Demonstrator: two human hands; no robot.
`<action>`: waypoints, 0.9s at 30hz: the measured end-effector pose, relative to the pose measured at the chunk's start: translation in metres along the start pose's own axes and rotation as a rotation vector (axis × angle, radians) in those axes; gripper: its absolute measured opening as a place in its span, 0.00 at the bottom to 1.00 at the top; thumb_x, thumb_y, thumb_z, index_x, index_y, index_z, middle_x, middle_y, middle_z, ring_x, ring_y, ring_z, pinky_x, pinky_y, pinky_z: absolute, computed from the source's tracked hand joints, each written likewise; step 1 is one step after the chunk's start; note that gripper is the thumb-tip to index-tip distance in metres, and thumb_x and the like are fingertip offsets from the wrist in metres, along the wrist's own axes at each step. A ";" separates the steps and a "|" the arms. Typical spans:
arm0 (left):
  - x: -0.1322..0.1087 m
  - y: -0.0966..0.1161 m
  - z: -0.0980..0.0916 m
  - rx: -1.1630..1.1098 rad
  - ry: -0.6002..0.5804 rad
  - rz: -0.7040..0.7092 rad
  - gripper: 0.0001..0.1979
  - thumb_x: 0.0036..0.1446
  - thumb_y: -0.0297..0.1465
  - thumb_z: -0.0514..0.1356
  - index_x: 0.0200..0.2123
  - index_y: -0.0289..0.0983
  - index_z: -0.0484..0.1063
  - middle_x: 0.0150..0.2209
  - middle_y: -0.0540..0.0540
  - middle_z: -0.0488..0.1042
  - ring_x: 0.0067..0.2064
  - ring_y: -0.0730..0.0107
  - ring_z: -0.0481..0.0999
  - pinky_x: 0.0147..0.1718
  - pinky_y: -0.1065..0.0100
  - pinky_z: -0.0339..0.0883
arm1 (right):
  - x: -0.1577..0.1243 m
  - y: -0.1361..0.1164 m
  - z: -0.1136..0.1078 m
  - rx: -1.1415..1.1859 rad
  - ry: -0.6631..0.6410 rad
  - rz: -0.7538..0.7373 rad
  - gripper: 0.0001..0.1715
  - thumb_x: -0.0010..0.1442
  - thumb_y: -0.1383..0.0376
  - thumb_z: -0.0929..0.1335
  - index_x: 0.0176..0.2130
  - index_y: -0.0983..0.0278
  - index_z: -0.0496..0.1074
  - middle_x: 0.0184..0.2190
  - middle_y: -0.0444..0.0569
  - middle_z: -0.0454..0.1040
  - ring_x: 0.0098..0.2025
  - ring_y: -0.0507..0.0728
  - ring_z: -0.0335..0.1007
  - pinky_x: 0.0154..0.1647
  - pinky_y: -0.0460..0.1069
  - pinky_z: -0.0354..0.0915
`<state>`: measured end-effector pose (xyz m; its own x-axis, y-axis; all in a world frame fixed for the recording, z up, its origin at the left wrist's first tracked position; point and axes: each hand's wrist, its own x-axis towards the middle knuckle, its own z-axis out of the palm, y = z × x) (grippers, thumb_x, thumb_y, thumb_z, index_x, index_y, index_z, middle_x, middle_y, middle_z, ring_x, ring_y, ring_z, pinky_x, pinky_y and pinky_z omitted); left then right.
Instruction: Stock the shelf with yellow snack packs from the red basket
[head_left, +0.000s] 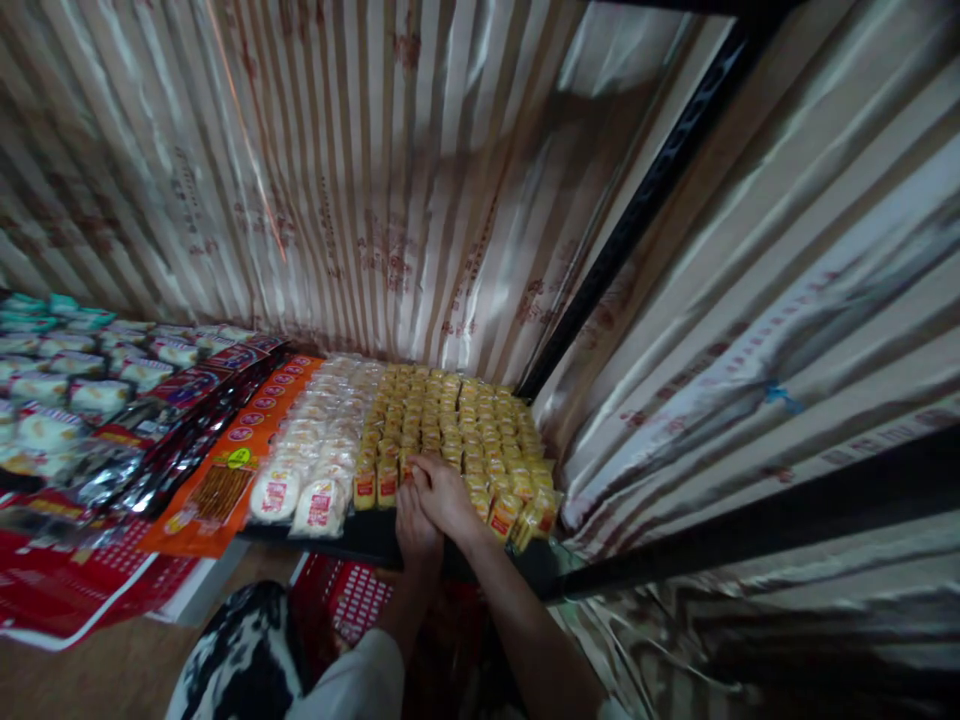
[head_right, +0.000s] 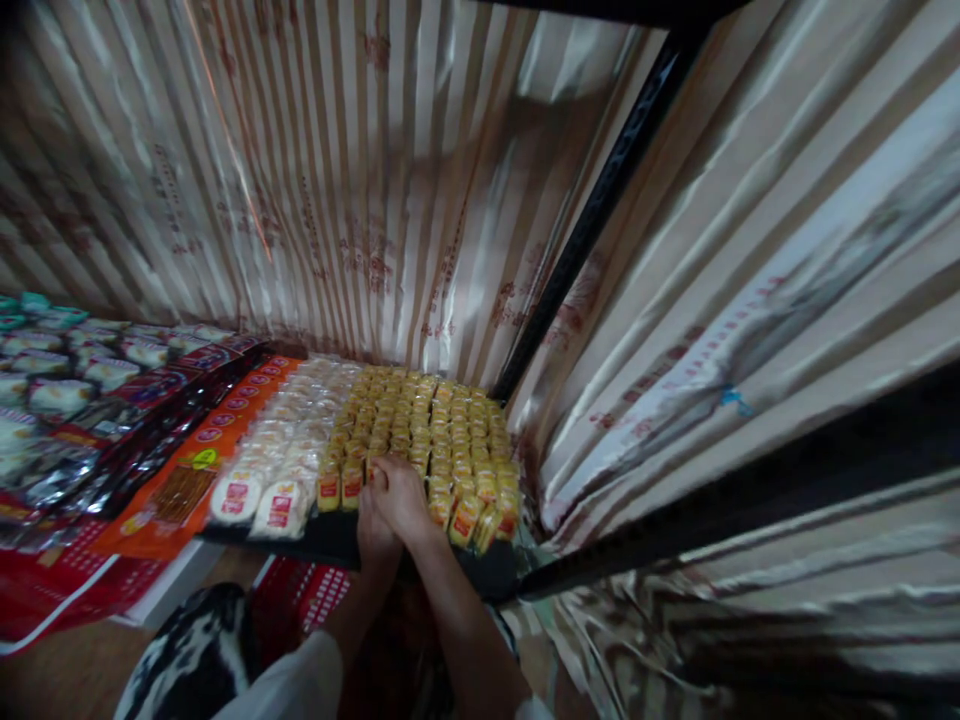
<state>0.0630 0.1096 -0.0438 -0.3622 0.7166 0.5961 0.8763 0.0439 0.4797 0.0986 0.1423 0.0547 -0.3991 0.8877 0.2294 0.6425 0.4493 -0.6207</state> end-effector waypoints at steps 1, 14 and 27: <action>-0.002 -0.001 -0.002 -0.010 0.008 -0.002 0.14 0.58 0.24 0.45 0.43 0.29 0.67 0.33 0.43 0.67 0.36 0.64 0.67 0.40 0.60 0.66 | 0.000 0.000 0.000 -0.010 -0.001 0.001 0.18 0.58 0.72 0.59 0.43 0.65 0.74 0.43 0.51 0.75 0.46 0.54 0.70 0.51 0.49 0.63; -0.021 -0.063 -0.060 -0.175 -0.003 -0.049 0.18 0.58 0.25 0.47 0.52 0.32 0.63 0.51 0.35 0.64 0.55 0.57 0.62 0.51 0.51 0.61 | -0.032 -0.010 0.024 -0.004 0.063 -0.209 0.24 0.57 0.73 0.57 0.49 0.64 0.70 0.47 0.53 0.73 0.50 0.55 0.66 0.53 0.54 0.63; -0.012 -0.088 -0.046 -0.064 -0.070 0.125 0.25 0.57 0.23 0.45 0.59 0.31 0.53 0.57 0.34 0.62 0.60 0.59 0.58 0.54 0.54 0.61 | -0.040 -0.003 0.091 -0.024 0.051 -0.049 0.31 0.53 0.76 0.56 0.56 0.70 0.63 0.57 0.57 0.62 0.59 0.57 0.57 0.60 0.55 0.57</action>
<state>-0.0246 0.0650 -0.0635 -0.2269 0.7603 0.6086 0.8904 -0.0911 0.4459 0.0533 0.0964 -0.0205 -0.3971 0.8683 0.2972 0.6391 0.4941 -0.5894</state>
